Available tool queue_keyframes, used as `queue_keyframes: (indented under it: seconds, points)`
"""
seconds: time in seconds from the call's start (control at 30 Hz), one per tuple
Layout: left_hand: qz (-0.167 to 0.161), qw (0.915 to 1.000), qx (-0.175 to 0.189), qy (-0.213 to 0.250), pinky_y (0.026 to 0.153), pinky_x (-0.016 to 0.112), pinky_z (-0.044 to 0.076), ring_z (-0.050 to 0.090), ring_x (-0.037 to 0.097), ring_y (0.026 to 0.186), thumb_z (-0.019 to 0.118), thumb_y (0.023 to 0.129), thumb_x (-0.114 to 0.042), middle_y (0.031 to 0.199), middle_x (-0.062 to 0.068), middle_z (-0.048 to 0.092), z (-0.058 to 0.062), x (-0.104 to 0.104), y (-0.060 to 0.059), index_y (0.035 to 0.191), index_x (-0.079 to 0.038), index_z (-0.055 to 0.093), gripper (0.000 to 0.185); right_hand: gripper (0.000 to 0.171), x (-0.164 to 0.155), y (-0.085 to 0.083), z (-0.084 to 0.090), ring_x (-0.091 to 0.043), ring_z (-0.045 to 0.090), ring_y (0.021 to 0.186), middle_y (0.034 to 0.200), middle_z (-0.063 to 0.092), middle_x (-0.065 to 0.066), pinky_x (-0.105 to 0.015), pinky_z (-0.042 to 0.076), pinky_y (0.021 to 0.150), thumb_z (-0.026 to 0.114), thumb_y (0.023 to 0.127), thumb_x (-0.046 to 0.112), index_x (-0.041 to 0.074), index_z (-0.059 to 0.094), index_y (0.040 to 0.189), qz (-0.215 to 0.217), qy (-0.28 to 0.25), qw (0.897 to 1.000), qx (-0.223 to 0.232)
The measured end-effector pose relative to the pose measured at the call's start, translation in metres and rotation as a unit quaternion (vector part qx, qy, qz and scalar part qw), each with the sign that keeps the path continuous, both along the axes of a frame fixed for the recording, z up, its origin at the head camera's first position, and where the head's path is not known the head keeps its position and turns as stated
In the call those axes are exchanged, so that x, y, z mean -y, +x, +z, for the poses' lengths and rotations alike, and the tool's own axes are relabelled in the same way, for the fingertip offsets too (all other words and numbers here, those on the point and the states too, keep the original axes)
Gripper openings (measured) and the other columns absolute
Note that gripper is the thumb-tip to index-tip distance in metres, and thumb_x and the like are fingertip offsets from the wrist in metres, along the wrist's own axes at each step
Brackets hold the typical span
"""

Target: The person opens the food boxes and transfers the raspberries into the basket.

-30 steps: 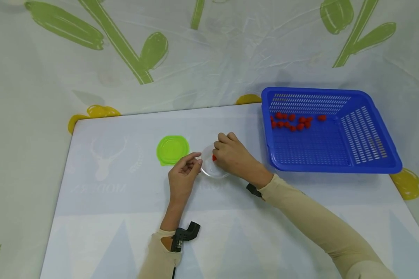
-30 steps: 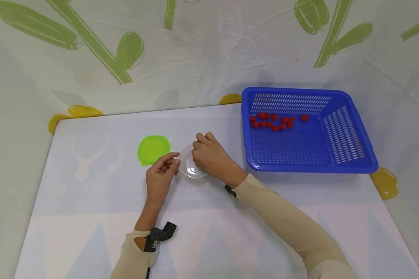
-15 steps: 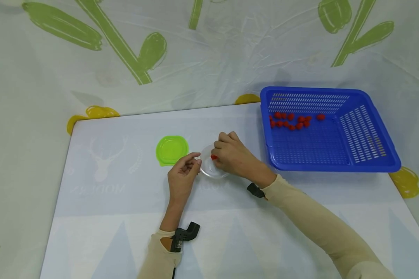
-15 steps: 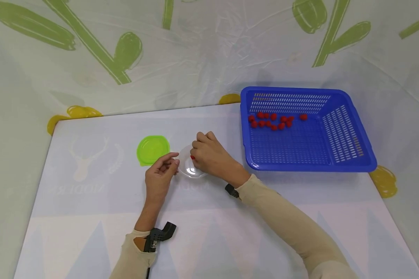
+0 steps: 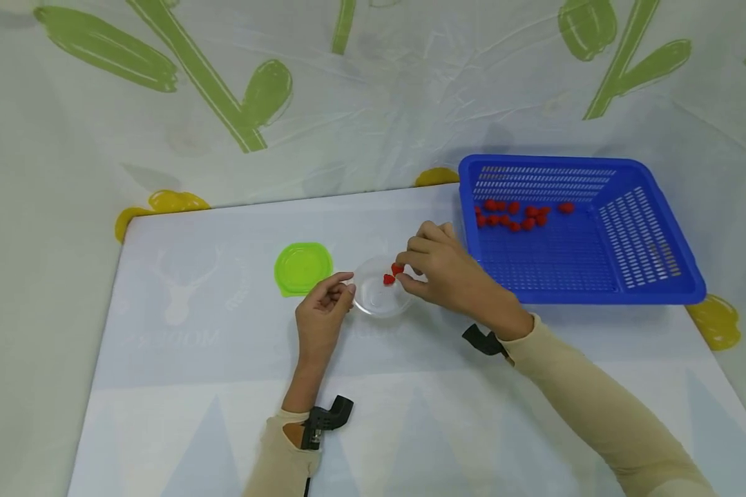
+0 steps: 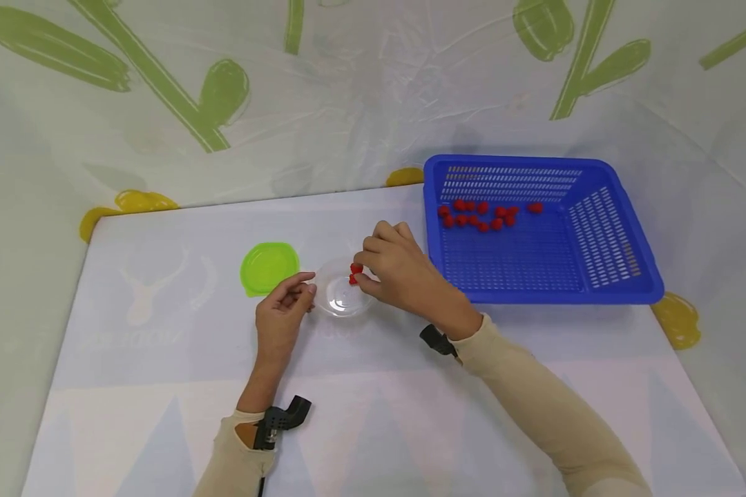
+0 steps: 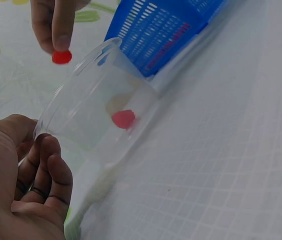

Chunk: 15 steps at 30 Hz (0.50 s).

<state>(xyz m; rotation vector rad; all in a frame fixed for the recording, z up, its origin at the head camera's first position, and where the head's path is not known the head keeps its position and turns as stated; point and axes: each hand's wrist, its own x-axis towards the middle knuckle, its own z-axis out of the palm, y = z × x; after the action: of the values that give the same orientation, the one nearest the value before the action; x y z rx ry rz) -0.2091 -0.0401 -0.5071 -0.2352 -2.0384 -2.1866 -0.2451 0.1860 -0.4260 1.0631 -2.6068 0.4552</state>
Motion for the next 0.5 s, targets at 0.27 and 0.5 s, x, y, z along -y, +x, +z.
queue_keyframes:
  seconds: [0.27,0.5]
  points:
    - [-0.003,1.0,-0.002,0.003,0.065,0.017,0.052,0.06,0.015,0.073,0.069,0.092,0.004,0.088,0.022,0.062,-0.001,0.0,-0.001,0.114,0.009,0.068,0.023,0.015,-0.031,0.007,0.018,-0.022,0.04,0.08,0.067,0.046,0.001,-0.041,0.022,0.067,0.086,0.076,0.009,0.008,0.074,0.084,-0.025,-0.042,0.999,-0.012]
    - [0.0,1.0,-0.002,-0.003,0.066,0.017,0.052,0.059,0.015,0.074,0.068,0.092,0.005,0.089,0.021,0.063,-0.004,-0.001,0.0,0.115,0.009,0.068,0.024,0.019,-0.069,0.007,0.034,-0.027,0.04,0.08,0.067,0.05,-0.001,-0.043,0.021,0.068,0.088,0.072,0.002,0.005,0.075,0.085,-0.056,-0.056,0.997,-0.019]
